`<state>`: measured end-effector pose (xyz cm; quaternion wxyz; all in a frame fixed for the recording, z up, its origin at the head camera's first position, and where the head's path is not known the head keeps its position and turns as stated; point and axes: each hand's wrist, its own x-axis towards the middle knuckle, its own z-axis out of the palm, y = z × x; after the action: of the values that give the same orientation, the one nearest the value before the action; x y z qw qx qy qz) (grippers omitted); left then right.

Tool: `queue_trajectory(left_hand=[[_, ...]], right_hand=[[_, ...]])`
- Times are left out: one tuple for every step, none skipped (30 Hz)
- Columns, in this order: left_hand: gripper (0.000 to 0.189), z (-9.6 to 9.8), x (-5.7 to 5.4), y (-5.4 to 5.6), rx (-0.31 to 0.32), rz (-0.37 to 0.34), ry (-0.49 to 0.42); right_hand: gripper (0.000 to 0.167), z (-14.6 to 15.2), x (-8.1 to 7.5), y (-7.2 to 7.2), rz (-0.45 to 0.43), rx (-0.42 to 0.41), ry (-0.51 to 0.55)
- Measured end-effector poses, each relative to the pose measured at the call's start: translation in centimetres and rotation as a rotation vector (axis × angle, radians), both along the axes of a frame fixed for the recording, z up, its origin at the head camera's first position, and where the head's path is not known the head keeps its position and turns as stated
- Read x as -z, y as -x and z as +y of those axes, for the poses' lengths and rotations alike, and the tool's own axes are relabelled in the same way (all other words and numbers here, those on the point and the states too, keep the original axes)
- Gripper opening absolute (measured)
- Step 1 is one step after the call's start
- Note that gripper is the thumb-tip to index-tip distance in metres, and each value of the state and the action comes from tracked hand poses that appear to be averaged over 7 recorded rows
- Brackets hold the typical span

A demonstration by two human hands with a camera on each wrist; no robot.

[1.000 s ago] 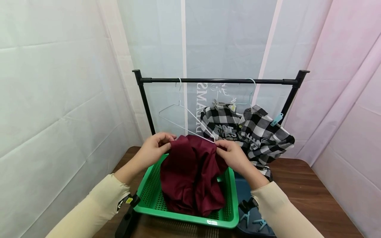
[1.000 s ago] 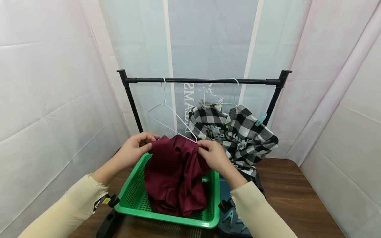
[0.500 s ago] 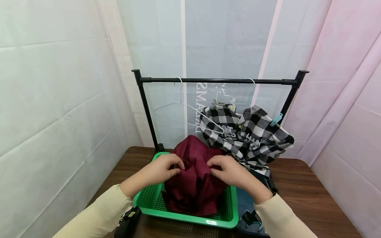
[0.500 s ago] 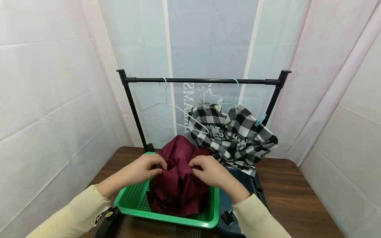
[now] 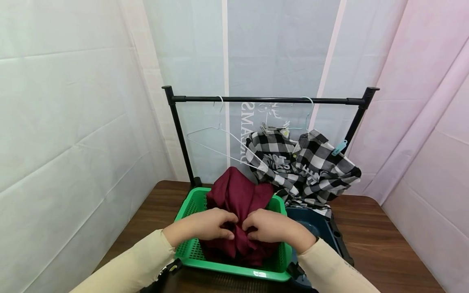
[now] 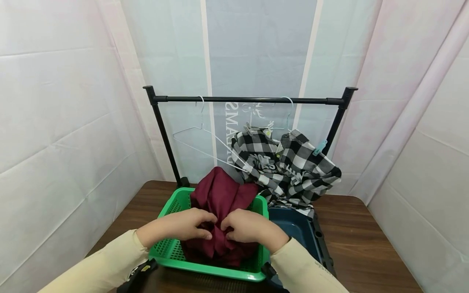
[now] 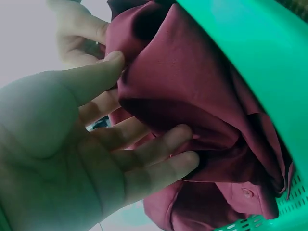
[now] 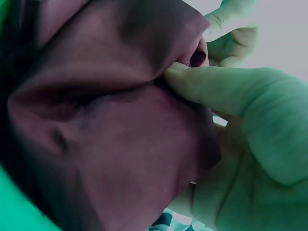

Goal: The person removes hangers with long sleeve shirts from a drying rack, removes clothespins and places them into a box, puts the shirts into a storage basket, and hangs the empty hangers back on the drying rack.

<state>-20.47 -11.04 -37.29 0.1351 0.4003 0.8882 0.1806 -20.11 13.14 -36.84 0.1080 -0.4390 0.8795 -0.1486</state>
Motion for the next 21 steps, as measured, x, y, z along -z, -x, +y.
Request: queue_trajectory(left_hand=[[0.027,0.1,0.2,0.1,0.005,0.0,0.016],[0.028,0.3,0.3,0.1,0.008,0.001,0.032],[0.027,0.4,0.4,0.2,0.008,-0.004,0.047],[0.026,0.5,0.5,0.2,0.009,-0.006,0.064],[0.024,0.7,0.6,0.2,0.011,-0.013,0.079],[0.022,0.8,0.7,0.2,0.014,-0.021,0.094],[0.021,1.0,0.7,0.2,0.016,-0.028,0.11],[0.019,1.1,0.8,0.3,0.019,-0.037,0.126],[0.017,1.2,0.8,0.3,0.019,-0.047,0.144],[0.016,1.3,0.9,0.4,0.017,-0.053,0.164],[0.014,1.4,0.9,0.5,0.015,-0.061,0.183],[0.013,1.5,0.9,0.6,0.01,-0.068,0.204],[0.013,1.5,0.9,0.7,0.005,-0.08,0.224],[0.014,1.6,0.9,0.9,0.003,-0.088,0.247],[0.015,1.6,0.9,1.1,0.0,-0.102,0.272],[0.017,1.6,0.9,1.3,-0.002,-0.119,0.298],[0.02,1.7,1.0,1.5,0.0,-0.138,0.327],[0.021,1.7,1.1,1.7,-0.002,-0.158,0.358],[0.021,1.6,1.1,1.9,-0.004,-0.176,0.393],[0.02,1.6,1.2,2.1,-0.004,-0.184,0.428],[0.022,1.6,1.3,2.3,-0.008,-0.2,0.459]], right_hand=[[0.017,-0.3,0.0,0.0,-0.014,0.009,-0.014],[0.017,-0.5,0.1,0.0,-0.029,0.018,-0.029],[0.017,-0.8,0.1,0.1,-0.045,0.024,-0.042],[0.016,-1.0,0.2,0.1,-0.059,0.03,-0.059],[0.016,-1.3,0.4,0.2,-0.072,0.031,-0.077],[0.015,-1.5,0.5,0.3,-0.084,0.029,-0.094],[0.014,-1.7,0.6,0.4,-0.098,0.027,-0.114],[0.013,-1.9,0.6,0.5,-0.105,0.023,-0.134],[0.012,-2.2,0.7,0.6,-0.113,0.02,-0.154],[0.012,-2.4,0.8,0.8,-0.116,0.02,-0.176],[0.012,-2.6,0.9,0.9,-0.123,0.02,-0.195],[0.012,-2.9,1.1,1.1,-0.128,0.024,-0.214],[0.012,-3.2,1.2,1.2,-0.128,0.031,-0.233],[0.013,-3.4,1.4,1.4,-0.127,0.04,-0.251],[0.013,-3.6,1.6,1.6,-0.129,0.049,-0.268],[0.013,-3.8,1.8,1.8,-0.128,0.058,-0.284],[0.014,-4.0,2.0,1.9,-0.133,0.069,-0.301],[0.015,-4.2,2.1,2.1,-0.135,0.078,-0.322],[0.017,-4.3,2.4,2.3,-0.134,0.084,-0.347],[0.018,-4.4,2.6,2.5,-0.138,0.086,-0.375],[0.02,-4.5,2.7,2.6,-0.144,0.087,-0.402]])
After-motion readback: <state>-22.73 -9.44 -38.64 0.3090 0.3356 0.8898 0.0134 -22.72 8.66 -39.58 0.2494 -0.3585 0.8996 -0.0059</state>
